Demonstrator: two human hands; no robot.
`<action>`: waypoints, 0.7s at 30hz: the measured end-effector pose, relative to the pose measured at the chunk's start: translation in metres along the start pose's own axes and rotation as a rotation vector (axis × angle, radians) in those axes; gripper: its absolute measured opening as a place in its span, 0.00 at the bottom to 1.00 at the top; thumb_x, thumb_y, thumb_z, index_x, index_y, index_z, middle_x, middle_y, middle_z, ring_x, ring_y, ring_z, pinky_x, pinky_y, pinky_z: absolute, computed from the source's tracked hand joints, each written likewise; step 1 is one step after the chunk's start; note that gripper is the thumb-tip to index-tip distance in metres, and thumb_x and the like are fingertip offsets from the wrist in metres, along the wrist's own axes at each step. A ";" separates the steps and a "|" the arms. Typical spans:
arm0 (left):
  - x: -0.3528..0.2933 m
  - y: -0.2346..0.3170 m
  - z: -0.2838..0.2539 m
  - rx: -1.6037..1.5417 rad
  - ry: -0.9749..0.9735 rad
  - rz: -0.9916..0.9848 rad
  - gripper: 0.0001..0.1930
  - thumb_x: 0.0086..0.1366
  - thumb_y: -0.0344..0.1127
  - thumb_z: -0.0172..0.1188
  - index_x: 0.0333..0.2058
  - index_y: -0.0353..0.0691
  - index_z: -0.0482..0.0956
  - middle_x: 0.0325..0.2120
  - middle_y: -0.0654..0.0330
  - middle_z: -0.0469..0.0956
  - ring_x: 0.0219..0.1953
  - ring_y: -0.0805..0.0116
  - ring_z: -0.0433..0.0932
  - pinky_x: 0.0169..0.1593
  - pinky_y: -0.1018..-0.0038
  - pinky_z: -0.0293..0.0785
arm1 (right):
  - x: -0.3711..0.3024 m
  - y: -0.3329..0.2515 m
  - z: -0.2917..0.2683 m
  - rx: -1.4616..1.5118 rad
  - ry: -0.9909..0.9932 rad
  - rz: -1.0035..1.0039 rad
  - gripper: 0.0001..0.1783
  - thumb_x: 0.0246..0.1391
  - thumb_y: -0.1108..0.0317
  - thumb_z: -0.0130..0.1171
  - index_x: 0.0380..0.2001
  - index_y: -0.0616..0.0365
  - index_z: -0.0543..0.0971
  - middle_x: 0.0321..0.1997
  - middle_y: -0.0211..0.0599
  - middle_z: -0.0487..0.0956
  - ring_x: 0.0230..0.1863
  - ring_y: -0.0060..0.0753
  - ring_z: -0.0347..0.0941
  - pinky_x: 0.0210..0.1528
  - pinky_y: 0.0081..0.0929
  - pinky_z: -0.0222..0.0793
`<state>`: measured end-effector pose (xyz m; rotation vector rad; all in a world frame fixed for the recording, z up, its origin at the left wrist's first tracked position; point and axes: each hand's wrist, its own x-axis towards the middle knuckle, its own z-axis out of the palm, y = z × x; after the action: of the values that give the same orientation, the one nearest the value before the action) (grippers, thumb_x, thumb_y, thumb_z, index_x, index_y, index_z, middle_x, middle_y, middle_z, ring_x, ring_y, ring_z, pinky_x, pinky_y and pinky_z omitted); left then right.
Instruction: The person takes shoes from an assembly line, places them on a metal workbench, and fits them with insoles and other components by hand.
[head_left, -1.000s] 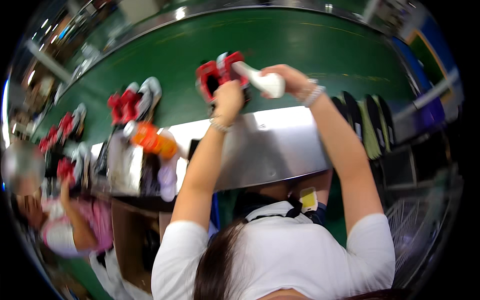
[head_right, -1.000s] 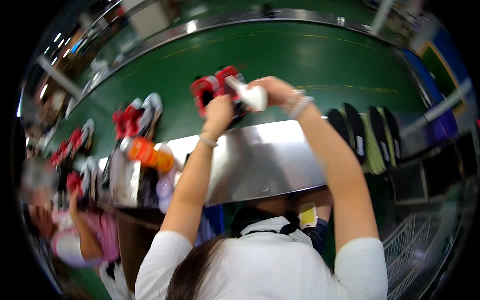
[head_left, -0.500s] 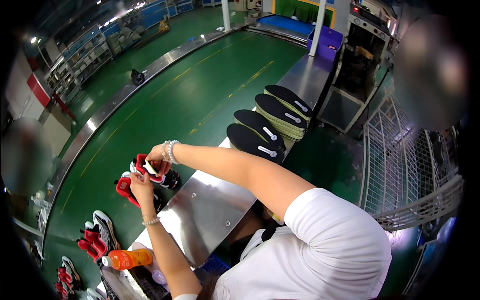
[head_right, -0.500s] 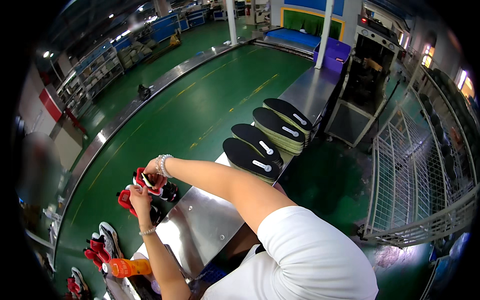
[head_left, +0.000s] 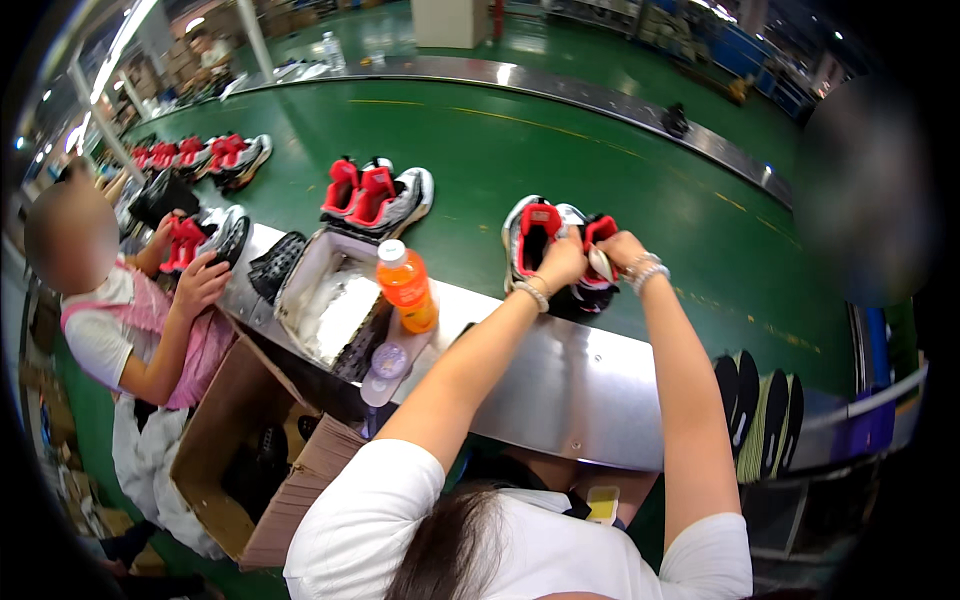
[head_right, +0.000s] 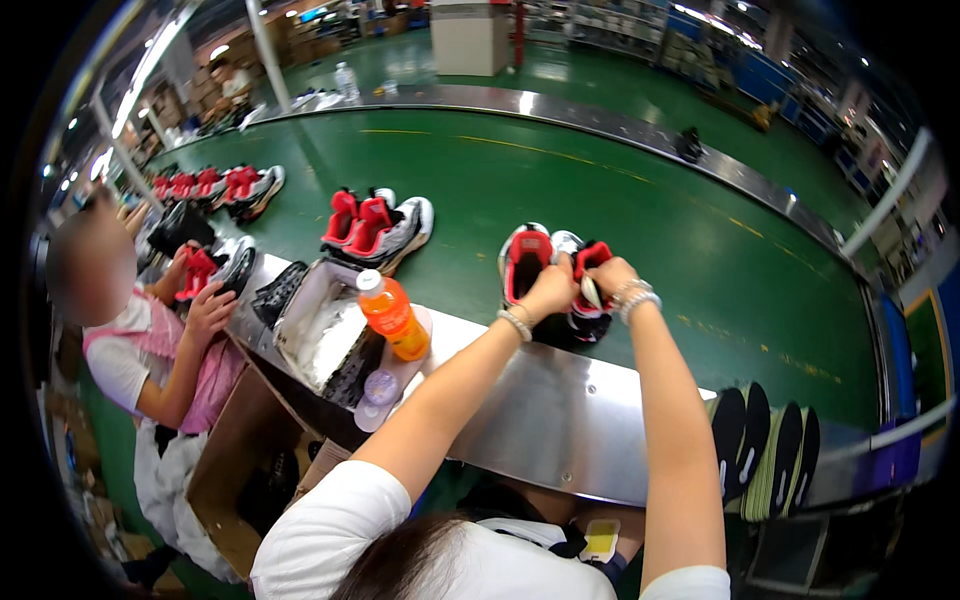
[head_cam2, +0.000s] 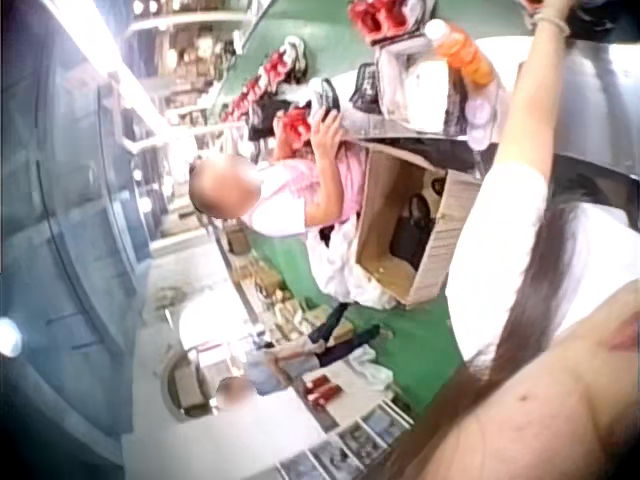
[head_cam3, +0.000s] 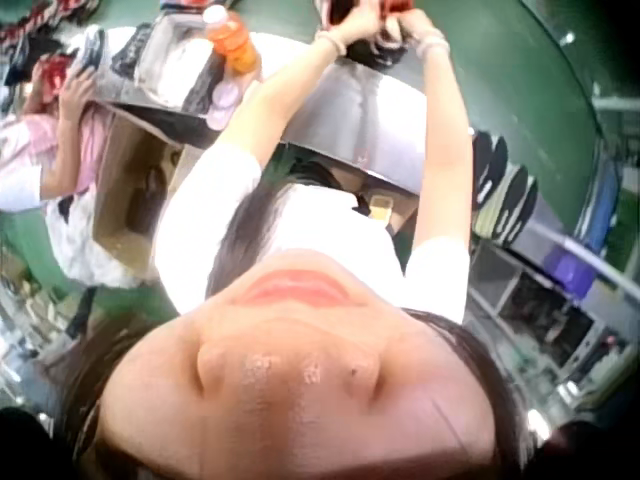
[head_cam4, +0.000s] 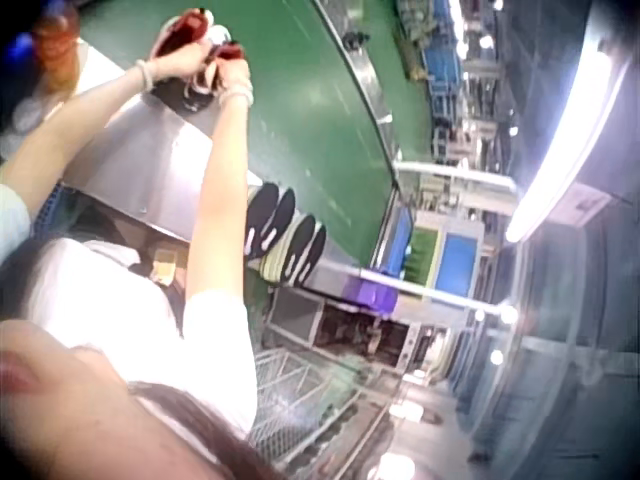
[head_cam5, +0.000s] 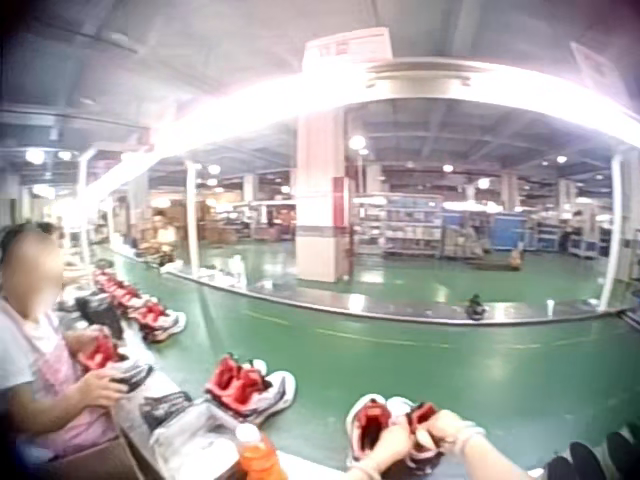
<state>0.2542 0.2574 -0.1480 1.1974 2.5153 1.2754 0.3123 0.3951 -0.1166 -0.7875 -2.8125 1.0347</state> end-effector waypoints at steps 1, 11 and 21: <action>-0.004 -0.003 -0.002 0.003 0.010 -0.005 0.18 0.50 0.31 0.51 0.37 0.25 0.58 0.21 0.39 0.73 0.26 0.43 0.74 0.32 0.58 0.71 | -0.002 -0.001 -0.004 0.076 -0.040 0.012 0.18 0.40 0.57 0.58 0.23 0.64 0.77 0.19 0.44 0.76 0.21 0.38 0.73 0.23 0.31 0.67; -0.015 0.007 -0.016 0.038 0.007 -0.018 0.15 0.53 0.30 0.47 0.37 0.27 0.59 0.21 0.40 0.73 0.27 0.44 0.75 0.32 0.58 0.72 | -0.023 -0.046 0.002 -0.232 -0.004 0.039 0.14 0.37 0.61 0.57 0.21 0.63 0.78 0.25 0.50 0.77 0.31 0.49 0.74 0.37 0.35 0.69; -0.014 0.018 -0.016 0.142 0.054 -0.160 0.16 0.55 0.35 0.44 0.37 0.26 0.68 0.20 0.44 0.75 0.27 0.49 0.76 0.31 0.60 0.73 | -0.019 -0.035 -0.026 0.064 -0.212 0.069 0.12 0.40 0.65 0.56 0.19 0.65 0.78 0.17 0.37 0.75 0.16 0.27 0.70 0.17 0.24 0.65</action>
<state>0.2686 0.2436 -0.1287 0.9735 2.7170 1.1237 0.3185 0.3785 -0.0722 -0.8183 -2.9252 1.2840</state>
